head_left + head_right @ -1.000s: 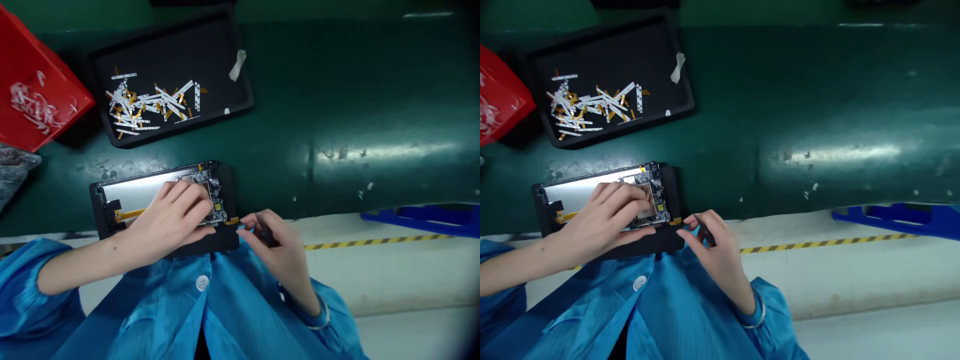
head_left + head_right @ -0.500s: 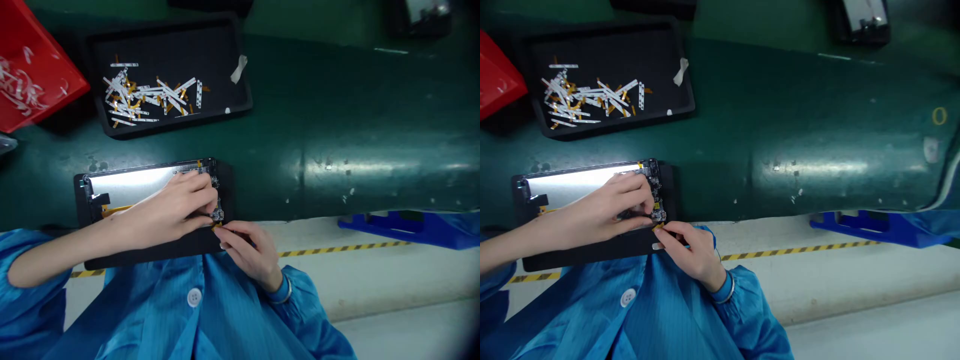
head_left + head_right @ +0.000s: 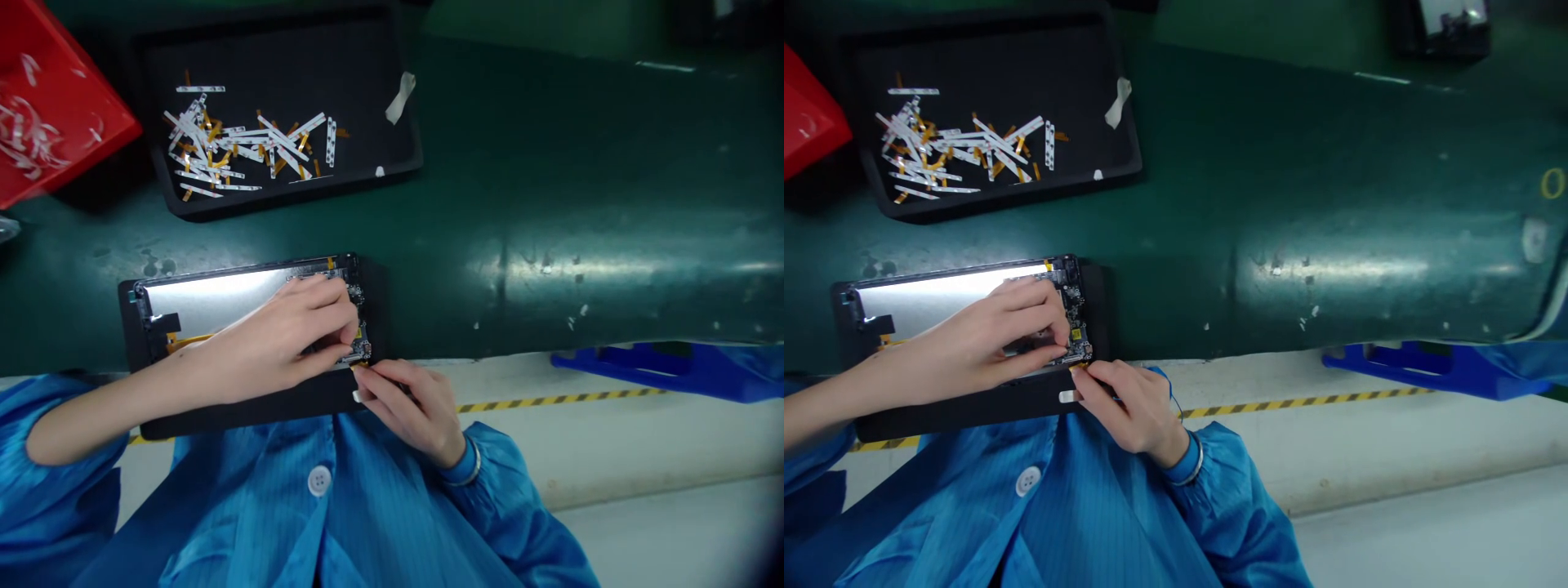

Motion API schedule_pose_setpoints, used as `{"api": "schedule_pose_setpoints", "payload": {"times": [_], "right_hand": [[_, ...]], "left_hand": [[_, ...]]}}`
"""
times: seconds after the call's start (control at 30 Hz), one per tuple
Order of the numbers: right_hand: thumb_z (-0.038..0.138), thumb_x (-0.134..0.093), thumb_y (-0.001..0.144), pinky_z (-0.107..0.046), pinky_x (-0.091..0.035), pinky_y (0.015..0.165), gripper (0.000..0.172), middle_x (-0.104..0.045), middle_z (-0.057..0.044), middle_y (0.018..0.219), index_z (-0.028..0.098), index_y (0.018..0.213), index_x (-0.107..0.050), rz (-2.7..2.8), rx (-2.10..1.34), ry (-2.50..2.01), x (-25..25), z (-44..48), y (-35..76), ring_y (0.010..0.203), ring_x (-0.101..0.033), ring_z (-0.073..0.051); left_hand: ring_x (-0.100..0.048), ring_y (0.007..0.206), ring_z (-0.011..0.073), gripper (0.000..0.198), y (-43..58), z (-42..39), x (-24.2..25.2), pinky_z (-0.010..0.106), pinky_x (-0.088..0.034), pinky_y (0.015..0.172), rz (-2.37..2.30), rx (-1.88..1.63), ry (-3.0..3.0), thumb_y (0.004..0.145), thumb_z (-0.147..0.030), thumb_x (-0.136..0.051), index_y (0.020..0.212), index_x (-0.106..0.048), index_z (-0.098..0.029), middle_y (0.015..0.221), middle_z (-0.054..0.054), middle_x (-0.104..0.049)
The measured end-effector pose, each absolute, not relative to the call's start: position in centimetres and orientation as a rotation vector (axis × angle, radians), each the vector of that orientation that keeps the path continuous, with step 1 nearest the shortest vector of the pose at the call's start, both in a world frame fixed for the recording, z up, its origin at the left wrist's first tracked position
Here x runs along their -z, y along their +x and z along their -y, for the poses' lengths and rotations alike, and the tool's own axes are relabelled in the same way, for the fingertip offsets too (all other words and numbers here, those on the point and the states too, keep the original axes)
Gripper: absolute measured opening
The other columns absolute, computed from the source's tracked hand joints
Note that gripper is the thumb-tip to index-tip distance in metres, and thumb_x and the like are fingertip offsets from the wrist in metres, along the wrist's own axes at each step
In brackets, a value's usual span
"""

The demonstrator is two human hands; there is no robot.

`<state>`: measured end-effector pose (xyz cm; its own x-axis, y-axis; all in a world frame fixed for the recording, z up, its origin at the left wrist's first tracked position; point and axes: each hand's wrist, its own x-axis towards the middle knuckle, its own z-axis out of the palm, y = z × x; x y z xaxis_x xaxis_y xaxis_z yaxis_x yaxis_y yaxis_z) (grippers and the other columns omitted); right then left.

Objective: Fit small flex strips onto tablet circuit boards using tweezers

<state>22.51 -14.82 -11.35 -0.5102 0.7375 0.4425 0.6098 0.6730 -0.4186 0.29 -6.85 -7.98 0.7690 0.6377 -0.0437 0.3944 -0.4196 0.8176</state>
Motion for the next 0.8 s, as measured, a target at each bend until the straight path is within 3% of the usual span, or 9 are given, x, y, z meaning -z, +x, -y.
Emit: {"api": "schedule_pose_setpoints", "payload": {"times": [0.5, 0.8], "right_hand": [[0.014, -0.060, 0.092, -0.023, -0.057, 0.056, 0.013, -0.072, -0.004, 0.085, 0.019, 0.101, -0.068, 2.277, -0.362, -1.028, 11.31, 14.59, 22.64, 0.069, -0.067, -0.012], [0.014, -0.060, 0.093, -0.024, -0.055, 0.058, 0.012, -0.072, -0.006, 0.090, 0.016, 0.104, -0.066, 2.297, -0.394, -1.064, 11.16, 14.78, 22.40, 0.071, -0.066, -0.013]], "left_hand": [[-0.049, 0.085, 0.0162, 0.012, 0.47, 6.66, 8.01, 0.031, -0.036, 0.078, -0.769, -0.342, 2.090, 0.098, -0.017, -0.049, 0.089, -0.056, -0.018, 0.090, 0.002, -0.056], [-0.049, 0.084, 0.0166, 0.013, 0.50, 6.74, 7.92, 0.031, -0.036, 0.078, -0.771, -0.341, 2.093, 0.098, -0.018, -0.048, 0.088, -0.056, -0.018, 0.089, 0.002, -0.055]]}}
